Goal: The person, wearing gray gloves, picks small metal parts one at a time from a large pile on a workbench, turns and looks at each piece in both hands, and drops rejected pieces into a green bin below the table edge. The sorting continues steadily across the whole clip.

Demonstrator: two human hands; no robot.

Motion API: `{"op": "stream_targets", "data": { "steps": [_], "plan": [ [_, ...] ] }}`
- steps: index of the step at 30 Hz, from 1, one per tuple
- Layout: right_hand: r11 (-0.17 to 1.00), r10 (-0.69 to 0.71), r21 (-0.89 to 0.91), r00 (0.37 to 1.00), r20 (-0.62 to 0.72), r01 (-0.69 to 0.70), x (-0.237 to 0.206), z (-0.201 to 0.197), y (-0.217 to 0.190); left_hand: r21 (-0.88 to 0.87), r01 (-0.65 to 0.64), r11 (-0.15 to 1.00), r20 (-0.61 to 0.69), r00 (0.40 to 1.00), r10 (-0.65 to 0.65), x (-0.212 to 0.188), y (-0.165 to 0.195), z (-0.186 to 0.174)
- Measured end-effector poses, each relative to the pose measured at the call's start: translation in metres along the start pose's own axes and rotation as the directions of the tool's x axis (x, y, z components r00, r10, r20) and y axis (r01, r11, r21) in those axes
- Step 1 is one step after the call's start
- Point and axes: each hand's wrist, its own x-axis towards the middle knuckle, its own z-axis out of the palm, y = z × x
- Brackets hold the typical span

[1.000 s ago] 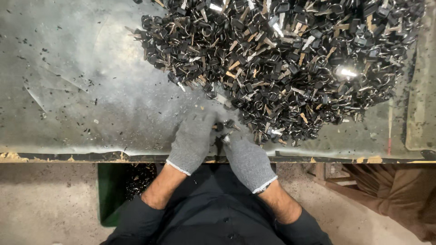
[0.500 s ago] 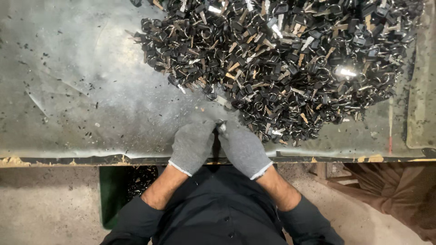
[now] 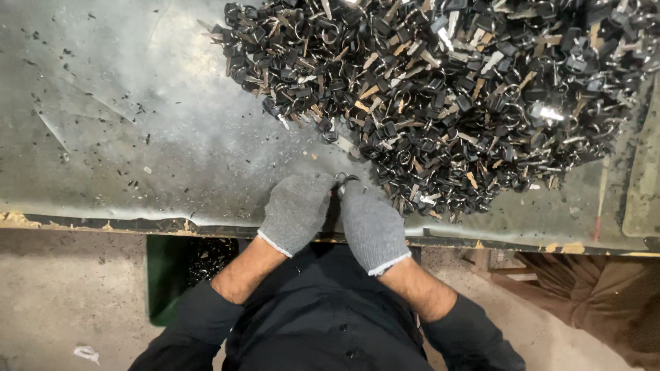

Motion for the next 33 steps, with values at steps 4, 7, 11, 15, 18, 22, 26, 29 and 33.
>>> {"op": "stream_targets", "data": {
  "steps": [4,7,11,15,18,22,26,29,33],
  "plan": [
    [0.963,-0.036,0.269,0.988,0.148,-0.005,0.009,-0.016,0.018,0.029,0.033,0.999,-0.021,0.999,-0.033,0.0,0.003,-0.001],
    [0.944,-0.051,0.329,0.997,0.062,0.028,0.006,-0.017,0.018,0.035,-0.004,0.999,-0.073,0.997,0.006,0.0,0.002,0.002],
    [0.997,-0.035,0.072,0.999,0.015,0.034,0.006,-0.005,0.006,0.064,-0.08,0.995,-0.129,0.988,0.087,-0.001,0.002,0.008],
    [0.974,-0.05,0.227,0.994,0.099,0.027,0.011,-0.001,0.015,0.063,0.028,0.998,-0.016,1.0,-0.027,0.002,0.002,0.003],
    [0.997,-0.074,0.013,0.974,0.215,0.073,0.002,-0.002,0.017,-0.041,0.023,0.999,-0.11,0.994,-0.028,0.002,0.005,-0.002],
    [0.983,-0.185,-0.037,0.965,-0.187,0.181,-0.009,-0.003,0.004,0.032,0.04,0.999,-0.108,0.993,-0.036,-0.004,0.015,0.003],
    [0.951,-0.2,0.26,0.975,0.096,0.169,0.007,-0.01,0.012,0.027,0.03,0.999,-0.139,0.99,-0.026,-0.008,0.015,0.002],
    [0.923,-0.046,0.383,0.977,0.21,-0.039,0.01,-0.009,0.02,0.045,0.098,0.994,-0.179,0.98,-0.089,-0.01,0.014,0.0],
    [0.968,-0.208,0.097,0.959,-0.192,0.229,-0.013,0.002,0.018,0.258,0.017,0.966,-0.183,0.983,0.031,-0.014,0.015,0.002]
  ]
}}
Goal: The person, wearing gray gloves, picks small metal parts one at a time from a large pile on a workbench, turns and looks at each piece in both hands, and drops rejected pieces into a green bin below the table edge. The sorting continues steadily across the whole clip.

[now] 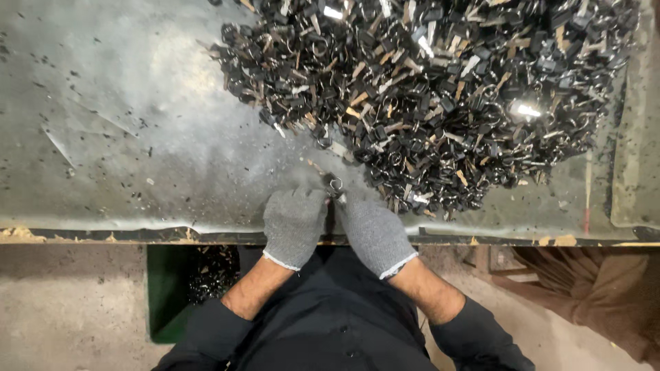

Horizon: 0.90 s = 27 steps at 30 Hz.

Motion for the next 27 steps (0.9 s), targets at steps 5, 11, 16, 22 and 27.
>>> {"op": "stream_targets", "data": {
  "steps": [5,11,16,22,27],
  "plan": [
    [0.992,0.041,-0.12,0.995,0.087,-0.031,-0.009,0.005,-0.006,-0.085,-0.019,0.996,-0.063,0.998,0.013,-0.005,-0.001,0.009],
    [0.992,0.109,0.035,0.97,0.217,-0.12,0.006,-0.002,-0.006,-0.16,0.039,0.986,-0.011,0.999,-0.041,-0.006,-0.004,0.006],
    [0.975,0.22,-0.032,0.946,0.238,-0.218,0.008,-0.001,-0.005,-0.189,-0.008,0.982,-0.01,1.0,0.006,-0.001,-0.004,0.009],
    [0.958,0.217,0.12,0.933,0.287,-0.26,0.001,0.006,0.004,-0.034,0.138,0.99,0.409,0.906,-0.113,0.029,-0.006,-0.066],
    [0.984,0.18,-0.024,0.967,0.182,-0.178,-0.006,0.011,0.003,-0.169,-0.073,0.983,0.332,0.935,0.126,0.065,0.0,-0.122]
  ]
}}
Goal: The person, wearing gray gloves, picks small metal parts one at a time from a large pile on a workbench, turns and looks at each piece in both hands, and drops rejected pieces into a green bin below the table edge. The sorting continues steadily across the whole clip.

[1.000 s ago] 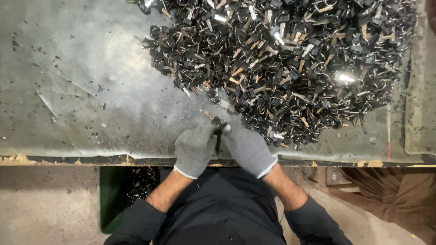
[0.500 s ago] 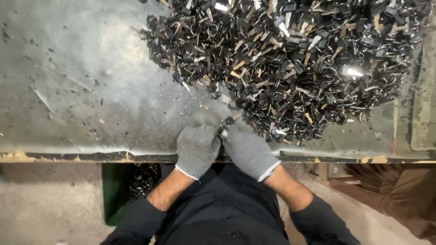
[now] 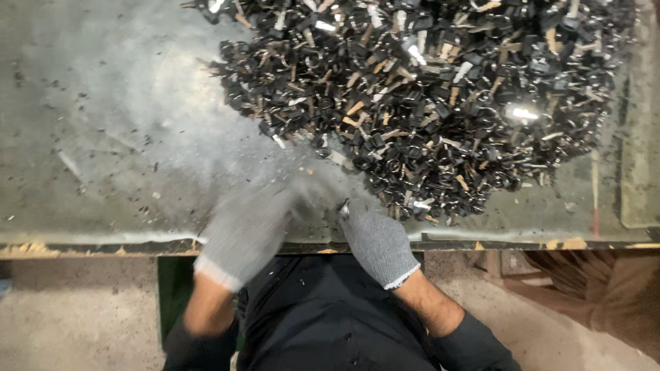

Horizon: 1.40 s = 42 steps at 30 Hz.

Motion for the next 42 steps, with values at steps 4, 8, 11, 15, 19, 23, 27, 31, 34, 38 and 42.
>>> {"op": "stream_targets", "data": {
  "steps": [4,8,11,15,19,23,27,31,34,38,42],
  "plan": [
    [0.981,-0.158,0.06,0.943,-0.294,0.183,0.005,0.007,-0.003,0.198,-0.318,0.927,-0.236,0.903,0.36,0.066,-0.032,0.059],
    [0.997,-0.027,0.071,0.992,-0.124,0.036,-0.003,0.009,0.002,0.084,-0.121,0.989,-0.023,0.992,0.123,0.067,-0.059,0.105],
    [0.997,-0.056,0.043,0.988,-0.144,0.063,-0.012,0.01,0.005,-0.004,0.144,0.99,0.099,0.985,-0.143,0.046,-0.051,0.111],
    [0.999,0.01,-0.038,0.995,0.098,-0.007,-0.01,0.01,0.003,-0.287,0.205,0.936,-0.063,0.971,-0.232,0.029,-0.032,0.104],
    [0.997,-0.075,0.01,0.995,-0.059,0.075,-0.005,0.007,0.001,-0.175,0.183,0.967,-0.111,0.973,-0.204,0.027,-0.036,0.105],
    [0.998,-0.058,0.04,0.982,0.177,0.052,-0.01,-0.001,-0.001,-0.33,0.178,0.927,-0.078,0.974,-0.214,0.02,-0.028,0.106],
    [0.918,-0.356,0.181,0.934,-0.019,0.354,-0.007,-0.011,-0.002,-0.446,0.241,0.862,0.032,0.967,-0.254,0.01,-0.008,0.105],
    [0.966,0.178,0.159,0.969,0.17,-0.206,0.005,-0.014,-0.002,-0.153,0.131,0.98,-0.118,0.982,-0.149,0.012,-0.015,0.11],
    [0.978,0.082,0.196,0.996,-0.04,-0.073,0.006,-0.012,-0.002,-0.246,0.108,0.963,-0.203,0.966,-0.16,0.008,-0.025,0.12],
    [0.975,-0.021,0.218,0.996,-0.082,0.039,0.008,-0.008,-0.001,-0.156,0.135,0.978,-0.198,0.966,-0.165,0.002,-0.032,0.131],
    [0.968,-0.051,0.246,0.998,-0.037,0.059,0.016,-0.01,-0.003,-0.107,0.089,0.99,-0.141,0.985,-0.104,0.003,-0.038,0.132]
  ]
}}
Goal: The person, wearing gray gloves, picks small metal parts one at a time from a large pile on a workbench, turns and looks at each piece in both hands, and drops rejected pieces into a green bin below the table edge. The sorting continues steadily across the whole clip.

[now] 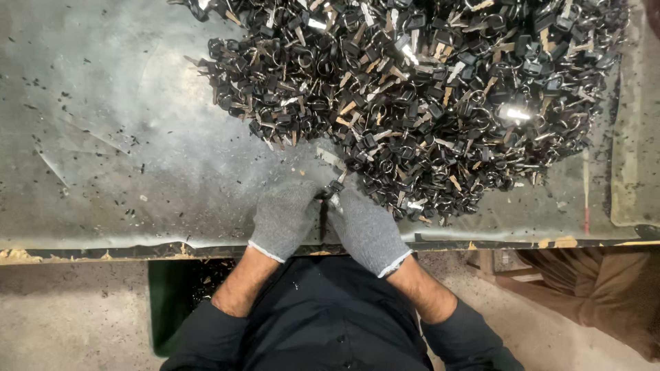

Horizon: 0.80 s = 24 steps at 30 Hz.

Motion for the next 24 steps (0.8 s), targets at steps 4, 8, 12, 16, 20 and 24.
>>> {"op": "stream_targets", "data": {
  "steps": [4,8,12,16,20,24],
  "plan": [
    [0.981,0.189,-0.071,0.972,0.138,-0.181,0.005,-0.009,-0.005,0.059,-0.069,0.996,0.02,0.997,0.068,0.003,-0.003,-0.002],
    [0.991,0.134,-0.009,0.969,0.21,-0.135,0.007,-0.017,-0.006,0.025,-0.087,0.996,0.002,0.996,0.087,0.001,-0.005,-0.003],
    [0.989,0.122,-0.087,0.991,0.05,-0.117,0.003,-0.008,-0.008,0.081,-0.109,0.991,0.046,0.993,0.106,0.001,-0.007,-0.001],
    [0.974,-0.116,-0.203,0.99,-0.084,0.097,-0.002,-0.004,-0.002,0.161,-0.176,0.971,-0.002,0.984,0.179,-0.002,-0.006,0.004],
    [0.999,0.043,-0.014,0.995,0.093,-0.042,0.001,-0.01,0.006,0.142,-0.163,0.976,-0.067,0.983,0.174,-0.006,-0.01,0.007],
    [0.945,-0.024,-0.326,0.996,-0.091,-0.007,0.001,-0.004,-0.007,0.171,-0.173,0.97,-0.023,0.983,0.18,-0.011,-0.008,0.01]
  ]
}}
